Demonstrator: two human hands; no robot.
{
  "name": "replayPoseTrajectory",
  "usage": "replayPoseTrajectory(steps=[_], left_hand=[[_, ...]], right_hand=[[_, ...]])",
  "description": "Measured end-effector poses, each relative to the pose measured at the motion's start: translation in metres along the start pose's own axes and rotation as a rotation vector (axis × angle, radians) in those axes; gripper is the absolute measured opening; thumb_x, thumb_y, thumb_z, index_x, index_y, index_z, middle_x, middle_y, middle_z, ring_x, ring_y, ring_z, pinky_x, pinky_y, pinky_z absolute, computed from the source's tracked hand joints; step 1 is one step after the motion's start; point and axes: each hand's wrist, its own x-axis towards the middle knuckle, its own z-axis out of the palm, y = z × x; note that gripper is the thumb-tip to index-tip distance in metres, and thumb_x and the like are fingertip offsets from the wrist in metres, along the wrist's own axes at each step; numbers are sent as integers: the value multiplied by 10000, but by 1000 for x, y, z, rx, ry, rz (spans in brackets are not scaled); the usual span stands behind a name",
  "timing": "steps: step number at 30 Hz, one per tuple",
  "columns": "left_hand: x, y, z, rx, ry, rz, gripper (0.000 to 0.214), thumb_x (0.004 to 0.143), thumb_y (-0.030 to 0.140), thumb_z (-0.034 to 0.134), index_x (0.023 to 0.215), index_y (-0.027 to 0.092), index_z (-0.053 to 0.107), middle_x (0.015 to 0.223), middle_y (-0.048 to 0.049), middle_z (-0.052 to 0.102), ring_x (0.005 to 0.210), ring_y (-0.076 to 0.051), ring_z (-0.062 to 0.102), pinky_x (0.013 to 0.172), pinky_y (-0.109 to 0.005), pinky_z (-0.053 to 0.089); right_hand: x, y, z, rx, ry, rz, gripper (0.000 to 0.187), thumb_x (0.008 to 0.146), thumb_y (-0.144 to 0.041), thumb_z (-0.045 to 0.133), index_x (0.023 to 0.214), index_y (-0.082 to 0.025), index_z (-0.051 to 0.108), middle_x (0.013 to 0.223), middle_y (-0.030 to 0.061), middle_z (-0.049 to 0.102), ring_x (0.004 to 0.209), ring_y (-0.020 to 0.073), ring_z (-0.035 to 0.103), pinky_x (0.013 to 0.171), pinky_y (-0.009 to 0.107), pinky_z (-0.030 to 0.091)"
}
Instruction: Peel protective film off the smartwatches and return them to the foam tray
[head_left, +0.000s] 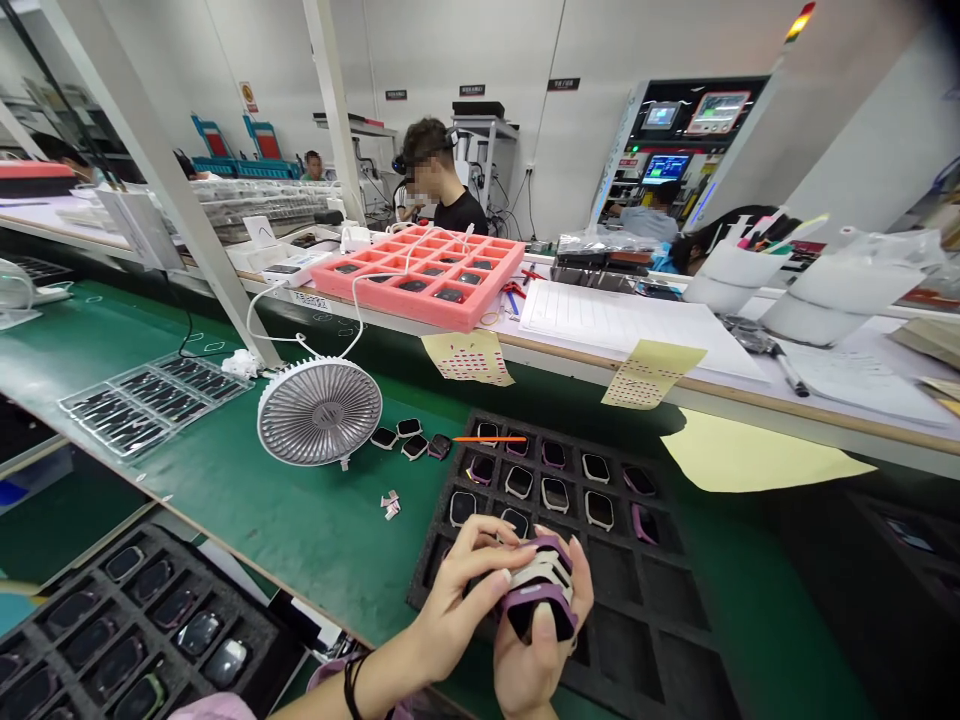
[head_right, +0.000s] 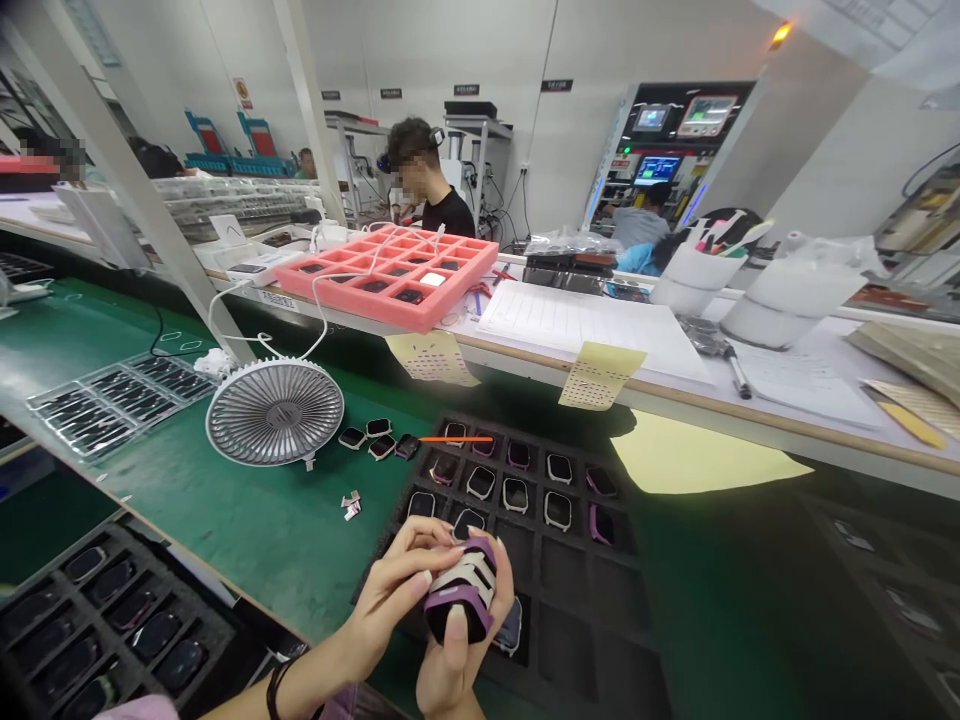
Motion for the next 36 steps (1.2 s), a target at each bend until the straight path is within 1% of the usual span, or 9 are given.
replayPoseTrajectory(steps=[3,7,10,14,17,24,30,33,36], left_hand=[[-3,-7,1,-69,47,-75,304,923,342,454,1071,231,695,1070,-97,515,1085,-227,510,970,-384,418],[-4,-9,-10,42,39,-141,319,929,336,437,1123,232,669,1097,-97,523,1102,-217,508,1000,-382,393],[-5,-14,-37,265,-10,-163,315,921,315,446,1145,217,644,1094,-97,546,1078,-200,521,982,-357,410],[-17,-38,-84,699,234,-237,210,879,309,490,986,189,624,972,-79,591,919,-201,564,837,-351,481],[-30,-58,-107,904,306,-329,184,868,324,485,917,190,601,954,-75,602,899,-223,569,814,-377,482],[-31,-72,-112,1029,296,-352,138,860,278,472,828,188,571,853,-64,631,836,-228,581,743,-350,479],[-20,-52,-111,834,188,-305,241,885,257,440,1056,178,589,834,-50,619,713,-165,576,678,-278,481],[-10,-23,-99,711,157,-221,292,941,285,369,1113,207,591,896,-51,602,726,-136,571,697,-252,476],[2,10,-83,575,128,-151,225,925,285,448,1003,173,627,880,-56,619,755,-133,586,687,-234,481]], right_hand=[[-2,5,0,-41,-11,87,632,829,-420,475,1401,-264,256,1307,119,398,1129,281,471,868,451,435],[3,13,-1,-150,-99,138,625,863,-424,456,1424,-244,246,1347,119,387,1196,280,432,910,440,421],[13,14,0,-123,-203,247,602,861,-432,477,1409,-252,305,1277,104,470,1076,240,522,858,400,458],[21,12,3,-51,-281,346,566,881,-431,464,1405,-280,311,1161,84,538,796,175,587,714,359,491],[20,11,5,-43,-270,341,557,884,-427,468,1400,-282,317,1144,82,538,759,165,581,694,349,484],[17,7,5,-7,-268,365,545,870,-421,497,1376,-279,355,1149,81,523,780,166,581,664,327,484],[26,-11,11,184,-345,623,578,854,-435,502,1382,-251,353,1071,90,573,721,174,584,539,280,425],[35,-21,12,318,-465,842,560,837,-449,486,1326,-183,437,994,117,614,641,176,570,471,260,369],[42,-27,12,436,-606,1024,446,830,-403,506,1210,-171,538,939,107,632,609,174,578,431,230,329]])
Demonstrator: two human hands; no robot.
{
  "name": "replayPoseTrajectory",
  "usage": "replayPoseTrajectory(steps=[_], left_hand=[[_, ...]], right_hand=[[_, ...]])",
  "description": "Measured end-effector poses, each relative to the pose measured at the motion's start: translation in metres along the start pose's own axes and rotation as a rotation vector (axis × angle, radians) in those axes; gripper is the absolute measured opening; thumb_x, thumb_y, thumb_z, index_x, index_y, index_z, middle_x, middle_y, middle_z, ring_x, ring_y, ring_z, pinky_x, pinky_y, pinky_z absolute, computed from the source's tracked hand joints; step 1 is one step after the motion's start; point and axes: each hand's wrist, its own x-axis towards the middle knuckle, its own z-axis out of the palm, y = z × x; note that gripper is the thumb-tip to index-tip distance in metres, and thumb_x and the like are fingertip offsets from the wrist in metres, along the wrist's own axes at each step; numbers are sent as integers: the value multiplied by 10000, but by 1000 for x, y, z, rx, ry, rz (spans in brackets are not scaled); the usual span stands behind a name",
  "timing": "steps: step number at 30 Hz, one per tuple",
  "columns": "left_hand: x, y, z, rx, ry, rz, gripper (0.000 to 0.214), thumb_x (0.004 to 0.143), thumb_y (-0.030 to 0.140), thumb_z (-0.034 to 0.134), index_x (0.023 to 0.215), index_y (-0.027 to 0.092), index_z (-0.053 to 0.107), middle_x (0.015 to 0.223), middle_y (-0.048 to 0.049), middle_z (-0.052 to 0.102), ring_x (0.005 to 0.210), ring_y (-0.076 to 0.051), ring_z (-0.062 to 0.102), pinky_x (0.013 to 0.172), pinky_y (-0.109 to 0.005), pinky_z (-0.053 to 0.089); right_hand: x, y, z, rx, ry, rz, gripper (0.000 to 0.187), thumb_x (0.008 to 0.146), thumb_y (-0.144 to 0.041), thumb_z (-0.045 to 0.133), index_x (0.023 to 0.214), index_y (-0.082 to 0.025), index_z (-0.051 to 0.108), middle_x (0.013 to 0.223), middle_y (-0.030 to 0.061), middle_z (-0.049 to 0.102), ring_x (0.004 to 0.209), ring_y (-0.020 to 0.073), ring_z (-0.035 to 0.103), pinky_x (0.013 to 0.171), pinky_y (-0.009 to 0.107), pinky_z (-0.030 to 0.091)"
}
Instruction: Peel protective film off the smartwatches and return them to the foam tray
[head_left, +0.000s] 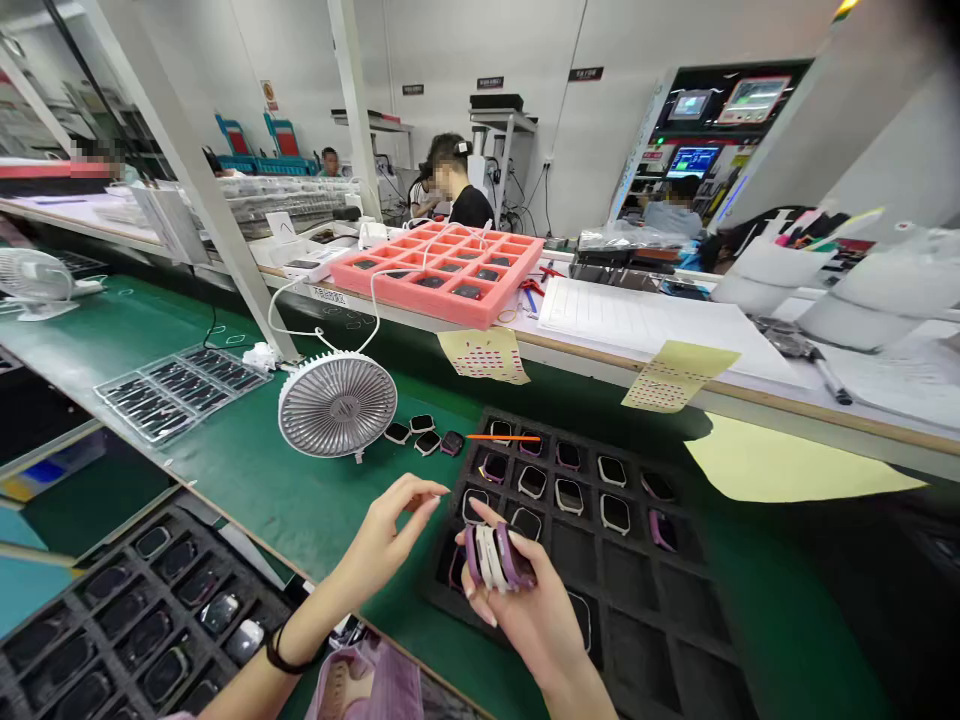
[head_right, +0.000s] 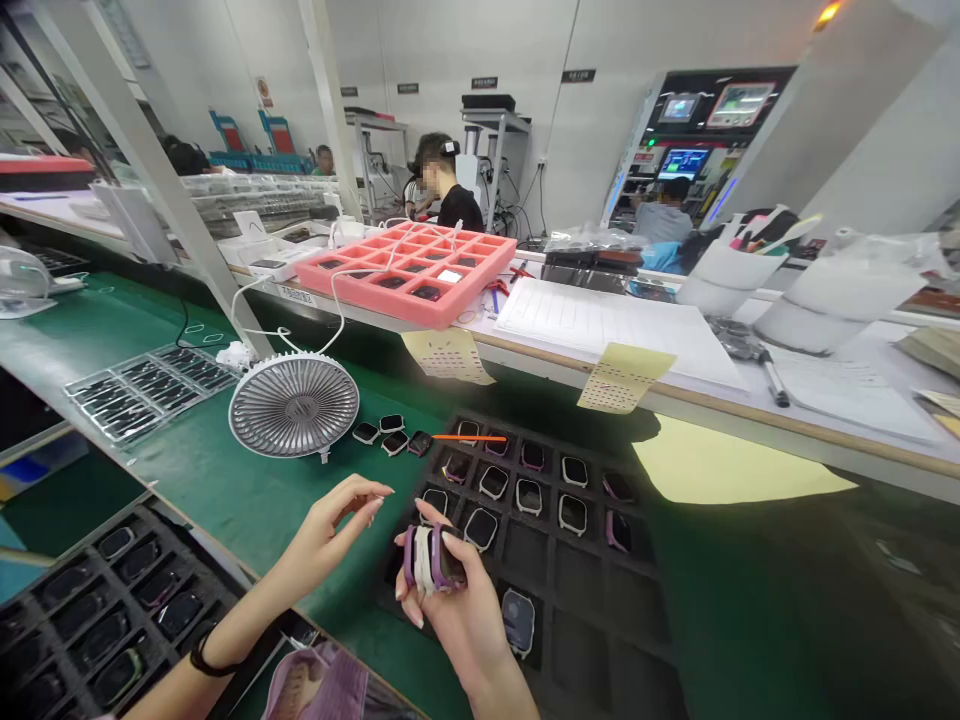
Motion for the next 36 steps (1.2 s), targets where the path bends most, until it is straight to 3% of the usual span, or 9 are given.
replayPoseTrajectory(steps=[4,9,14,18,22,36], left_hand=[[8,30,-1,-210,-130,252,87,851,190,597,884,143,662,846,-62,687,792,-133,629,724,-232,503],[15,30,4,-296,-273,475,103,756,83,691,827,156,707,785,-46,728,788,-138,629,762,-269,518],[16,26,5,-336,-265,483,221,755,61,684,957,147,711,862,-77,728,829,-153,664,762,-258,540],[14,28,2,-371,-336,445,137,793,81,648,892,143,720,879,-87,703,845,-144,657,782,-253,539],[14,31,-2,-261,-365,490,80,777,126,681,829,160,732,823,-63,651,806,-120,609,755,-229,501],[17,37,-8,-30,-395,670,144,856,129,582,923,172,702,842,-58,634,844,-124,582,837,-247,477]], right_hand=[[-1,-2,2,91,-135,169,289,816,-383,542,934,-137,637,786,76,630,565,168,586,385,202,298],[-3,0,4,151,-191,231,258,788,-395,592,737,-143,613,604,26,570,546,167,595,371,185,283],[-4,-2,4,157,-201,250,295,783,-415,590,770,-121,610,585,47,588,551,168,593,375,187,284],[-4,-2,4,177,-210,263,291,781,-410,589,771,-119,591,604,41,586,554,165,593,372,188,276],[-4,-1,4,199,-204,280,275,759,-398,615,769,-126,572,636,12,569,546,160,593,359,187,256],[-2,2,2,176,-178,265,310,773,-422,596,756,-113,579,624,18,552,556,159,588,364,187,259]])
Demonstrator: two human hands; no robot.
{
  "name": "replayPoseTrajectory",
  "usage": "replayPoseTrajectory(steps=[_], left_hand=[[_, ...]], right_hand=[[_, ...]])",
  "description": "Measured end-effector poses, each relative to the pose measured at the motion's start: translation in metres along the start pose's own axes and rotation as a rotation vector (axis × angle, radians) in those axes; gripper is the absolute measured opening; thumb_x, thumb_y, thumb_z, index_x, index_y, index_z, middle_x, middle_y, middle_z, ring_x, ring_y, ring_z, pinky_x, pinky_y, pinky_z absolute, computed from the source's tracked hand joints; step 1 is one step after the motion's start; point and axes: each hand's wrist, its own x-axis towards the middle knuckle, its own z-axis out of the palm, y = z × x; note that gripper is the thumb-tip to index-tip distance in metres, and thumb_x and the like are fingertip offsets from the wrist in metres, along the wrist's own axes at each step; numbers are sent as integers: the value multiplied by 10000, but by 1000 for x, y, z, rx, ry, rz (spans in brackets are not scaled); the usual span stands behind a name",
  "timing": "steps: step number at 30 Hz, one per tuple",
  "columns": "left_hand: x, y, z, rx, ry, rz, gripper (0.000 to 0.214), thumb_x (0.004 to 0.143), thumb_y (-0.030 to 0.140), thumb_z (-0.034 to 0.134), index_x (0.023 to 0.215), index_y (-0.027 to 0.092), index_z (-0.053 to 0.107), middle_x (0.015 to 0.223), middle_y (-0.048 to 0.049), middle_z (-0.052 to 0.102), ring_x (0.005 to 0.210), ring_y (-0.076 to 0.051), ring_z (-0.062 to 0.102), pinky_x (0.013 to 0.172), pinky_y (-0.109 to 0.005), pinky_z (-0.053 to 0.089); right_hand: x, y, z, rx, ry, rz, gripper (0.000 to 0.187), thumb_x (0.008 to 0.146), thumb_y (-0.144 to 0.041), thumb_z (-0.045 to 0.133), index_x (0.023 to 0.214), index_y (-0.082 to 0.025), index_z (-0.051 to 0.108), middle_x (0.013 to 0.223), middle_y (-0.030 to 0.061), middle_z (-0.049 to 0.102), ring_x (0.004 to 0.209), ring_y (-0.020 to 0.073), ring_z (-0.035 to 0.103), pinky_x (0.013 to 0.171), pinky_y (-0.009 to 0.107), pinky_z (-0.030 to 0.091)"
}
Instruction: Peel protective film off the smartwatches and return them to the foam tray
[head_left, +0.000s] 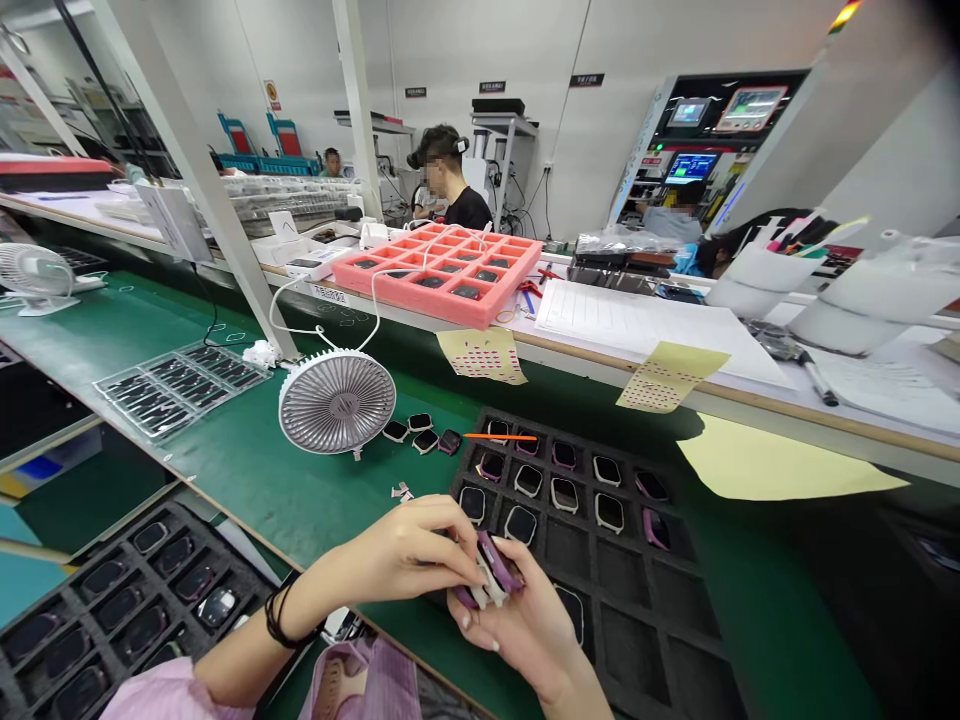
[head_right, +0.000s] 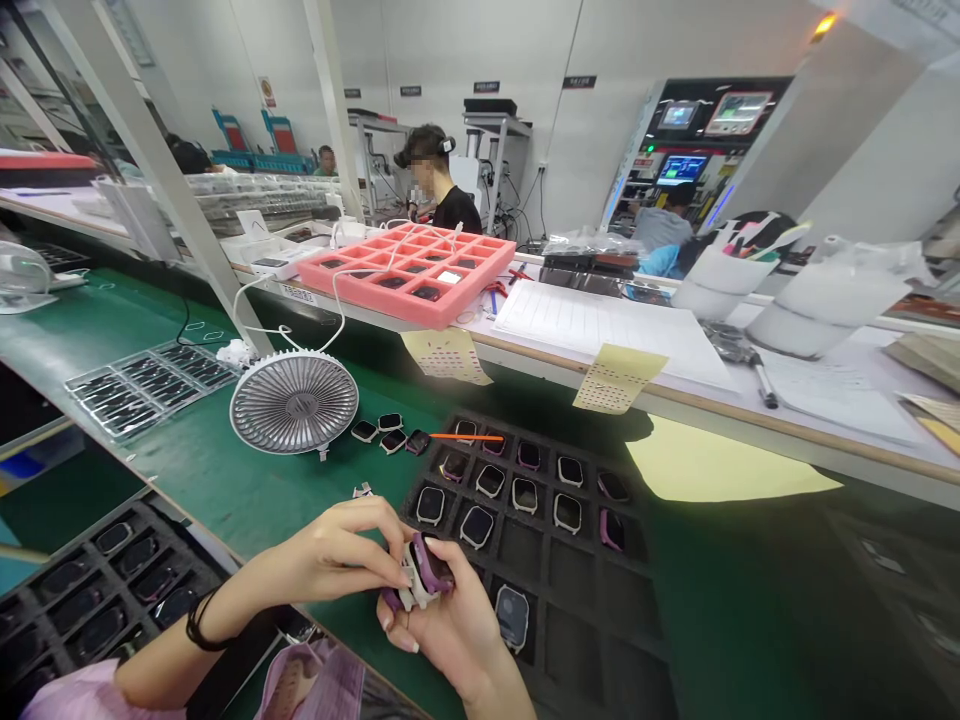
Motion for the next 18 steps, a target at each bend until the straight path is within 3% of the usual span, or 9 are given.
replayPoseTrajectory(steps=[18], left_hand=[[-2,-2,-1,64,-2,-26,122,869,167,575,911,170,689,851,-56,629,824,-123,582,777,-231,449]], right_hand=[[1,2,-1,-19,49,2,315,764,-433,603,791,-123,554,608,13,536,540,157,574,362,188,253]])
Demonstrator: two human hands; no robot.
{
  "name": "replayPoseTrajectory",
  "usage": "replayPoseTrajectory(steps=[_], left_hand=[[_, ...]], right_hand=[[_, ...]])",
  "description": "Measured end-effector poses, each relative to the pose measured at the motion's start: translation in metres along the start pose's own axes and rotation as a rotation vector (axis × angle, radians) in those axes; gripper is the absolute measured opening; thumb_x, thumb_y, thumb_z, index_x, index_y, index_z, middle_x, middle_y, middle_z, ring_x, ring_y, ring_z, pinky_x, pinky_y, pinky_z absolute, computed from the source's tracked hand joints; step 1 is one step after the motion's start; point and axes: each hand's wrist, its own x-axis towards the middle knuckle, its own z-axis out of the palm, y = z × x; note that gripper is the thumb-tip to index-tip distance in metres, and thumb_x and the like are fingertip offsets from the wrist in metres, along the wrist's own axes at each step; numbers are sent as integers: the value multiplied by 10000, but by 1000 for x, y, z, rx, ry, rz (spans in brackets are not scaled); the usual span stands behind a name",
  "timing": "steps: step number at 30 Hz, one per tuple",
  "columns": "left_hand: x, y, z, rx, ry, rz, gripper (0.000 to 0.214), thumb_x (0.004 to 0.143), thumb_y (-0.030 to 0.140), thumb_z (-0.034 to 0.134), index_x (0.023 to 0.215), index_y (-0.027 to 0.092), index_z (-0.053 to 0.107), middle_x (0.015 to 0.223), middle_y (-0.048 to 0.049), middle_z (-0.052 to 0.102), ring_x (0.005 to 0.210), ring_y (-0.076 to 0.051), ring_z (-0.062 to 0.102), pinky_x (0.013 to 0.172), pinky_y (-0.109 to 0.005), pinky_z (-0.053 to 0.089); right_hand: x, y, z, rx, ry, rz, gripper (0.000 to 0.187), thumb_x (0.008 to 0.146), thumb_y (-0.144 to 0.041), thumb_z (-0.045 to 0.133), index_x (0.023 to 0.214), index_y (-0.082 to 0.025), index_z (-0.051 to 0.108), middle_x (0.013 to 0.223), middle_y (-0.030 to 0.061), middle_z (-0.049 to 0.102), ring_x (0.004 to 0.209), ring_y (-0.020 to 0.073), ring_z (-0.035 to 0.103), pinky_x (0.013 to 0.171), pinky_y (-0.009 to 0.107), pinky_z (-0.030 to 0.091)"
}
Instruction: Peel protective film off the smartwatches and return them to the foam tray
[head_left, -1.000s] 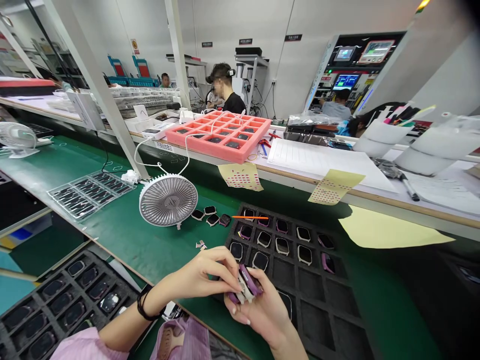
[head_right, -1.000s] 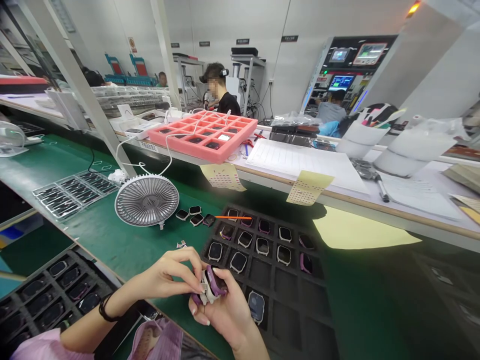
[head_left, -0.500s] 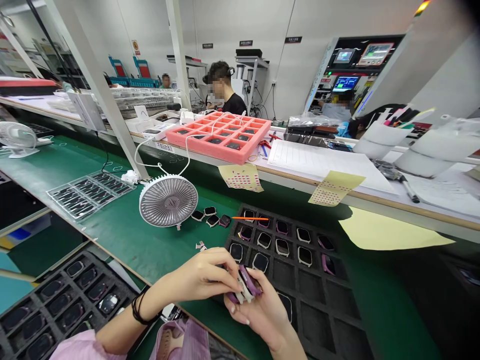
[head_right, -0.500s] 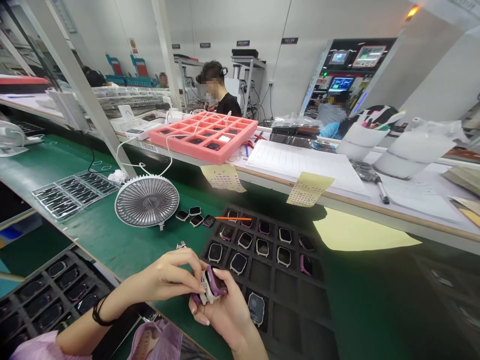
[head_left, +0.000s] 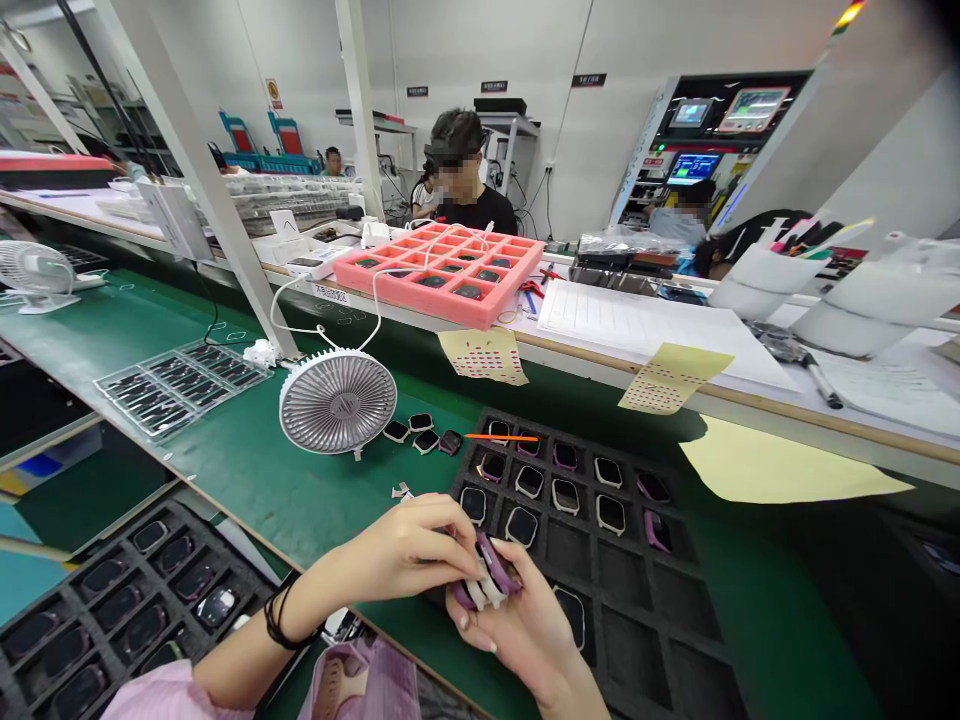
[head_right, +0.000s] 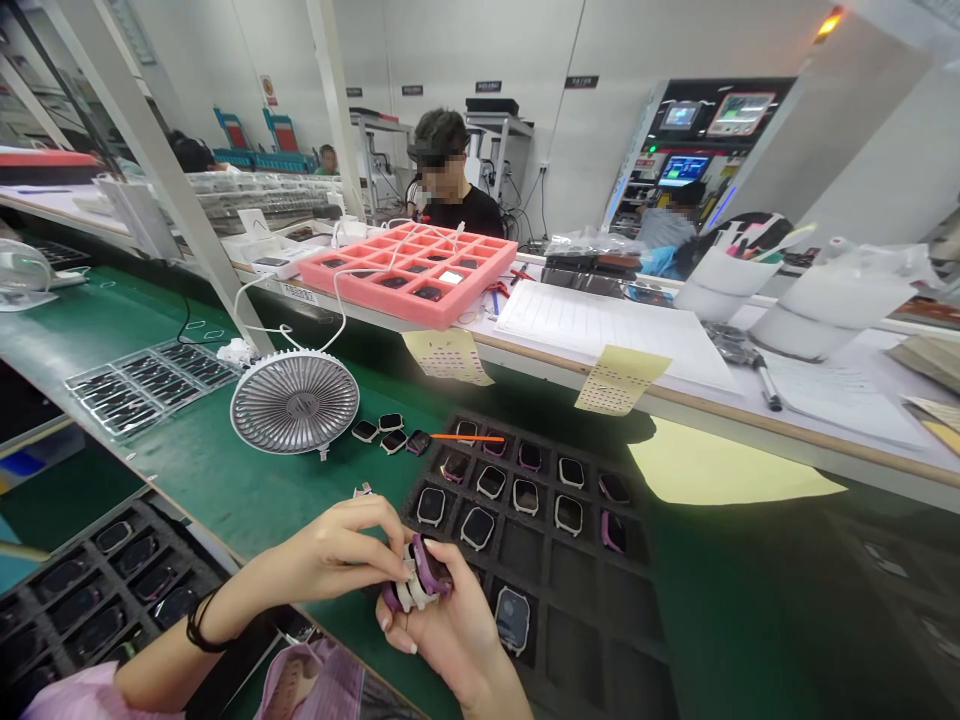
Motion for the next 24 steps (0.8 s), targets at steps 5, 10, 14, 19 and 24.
replayPoseTrajectory(steps=[5,10,14,19,24], left_hand=[[-4,0,-2,-35,25,-9,105,851,144,596,903,163,684,853,-54,616,864,-132,603,805,-236,459],[-6,1,1,-60,33,15,125,869,146,566,910,167,682,849,-60,622,893,-141,609,828,-243,476],[-4,0,3,-51,21,29,144,871,138,561,926,171,690,839,-62,641,861,-134,598,830,-248,471],[-3,-4,1,-107,-59,-16,176,861,132,574,974,177,701,878,-70,642,868,-130,581,810,-235,467],[-3,-6,-2,-185,-137,-97,197,855,160,587,1017,181,698,939,-76,639,910,-133,587,830,-228,475]], right_hand=[[-2,-3,1,27,-16,-14,283,770,-407,609,854,-140,571,671,11,574,538,154,579,357,182,253],[-2,-2,2,34,-22,-22,273,787,-403,587,841,-136,573,673,9,563,542,156,581,359,183,257],[0,1,1,12,-33,-15,286,788,-415,575,794,-130,560,635,11,544,535,153,578,359,184,252],[0,0,0,6,-3,-18,273,773,-409,589,805,-141,544,633,6,543,535,153,574,358,184,241],[0,-1,0,-7,9,-6,301,756,-416,608,826,-130,545,664,26,572,541,147,577,357,180,238]])
